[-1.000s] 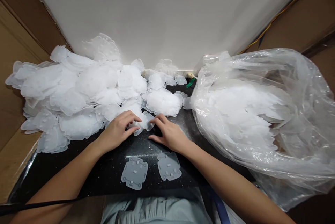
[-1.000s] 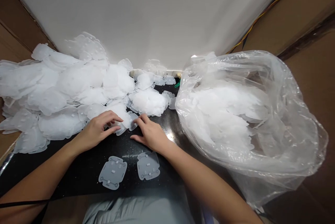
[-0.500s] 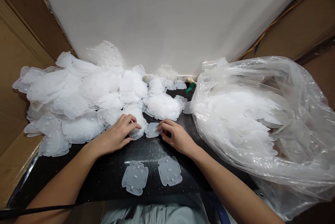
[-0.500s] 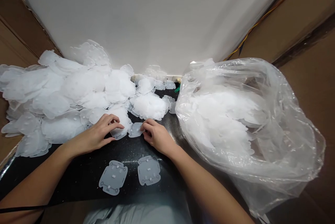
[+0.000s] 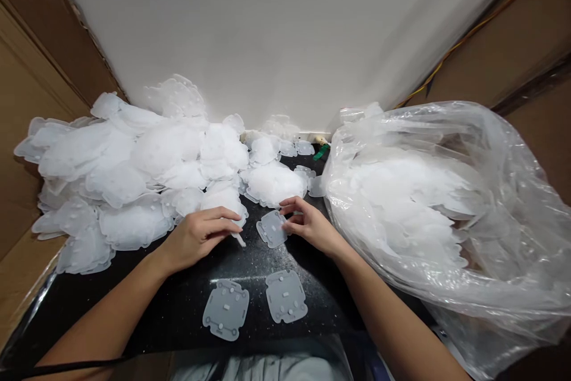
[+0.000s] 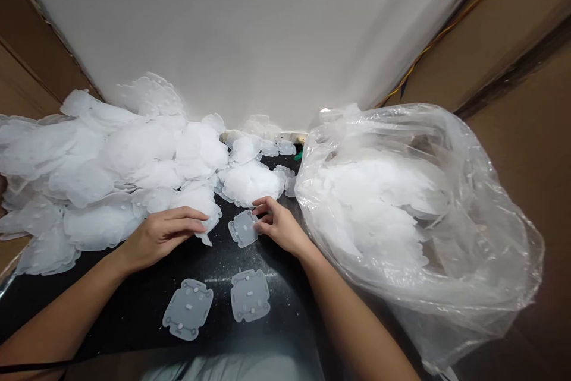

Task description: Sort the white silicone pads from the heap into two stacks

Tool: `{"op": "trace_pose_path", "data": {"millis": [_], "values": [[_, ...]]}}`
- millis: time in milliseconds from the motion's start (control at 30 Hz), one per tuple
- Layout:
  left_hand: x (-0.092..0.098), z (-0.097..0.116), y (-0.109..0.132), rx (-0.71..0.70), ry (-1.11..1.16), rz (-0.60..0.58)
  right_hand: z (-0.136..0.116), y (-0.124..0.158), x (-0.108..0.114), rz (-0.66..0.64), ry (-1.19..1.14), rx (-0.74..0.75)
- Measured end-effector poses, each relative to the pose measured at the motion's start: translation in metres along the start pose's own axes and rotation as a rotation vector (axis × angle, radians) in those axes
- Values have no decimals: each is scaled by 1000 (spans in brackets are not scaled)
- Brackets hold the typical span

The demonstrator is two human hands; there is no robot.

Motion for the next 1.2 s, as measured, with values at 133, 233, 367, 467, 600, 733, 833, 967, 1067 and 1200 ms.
{"op": "trace_pose_path", "data": {"millis": [133,233,367,467,600,733,833,967,1067,1200], "values": [[-9,9,-5,198,274,-141,-8,1,3,-56,-145,-81],[-15,7,-8,342,306,-159,-10,0,3,-35,-180,-117],[-20,-4,-9,450,361,-112,-7,0,3,-21,-174,-135],[-21,-9,-7,568,503,-116,-5,0,4,-34,-157,-124],[-19,-10,-9,601,561,-113,-5,1,5,-54,-117,-97],[-19,-9,-9,603,562,-109,-6,2,4,-62,-76,-73],[-19,-8,-8,606,577,-143,-7,2,3,-51,-99,-55],[-8,-2,-3,500,579,-182,-14,4,5,-49,-134,15],[4,6,1,338,643,-512,-25,9,10,-278,-160,35],[14,11,4,203,693,-868,-32,15,15,-675,-211,-1]]}}
Point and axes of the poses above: each hand's wrist, its own y-axis away from the middle knuckle, its own x-axis out of the back of the hand, z = x × y, the point moved 1 cm from there along -y, towards the middle knuckle, and after that the axes turned 11 degrees about x, right-handed, at the moved point
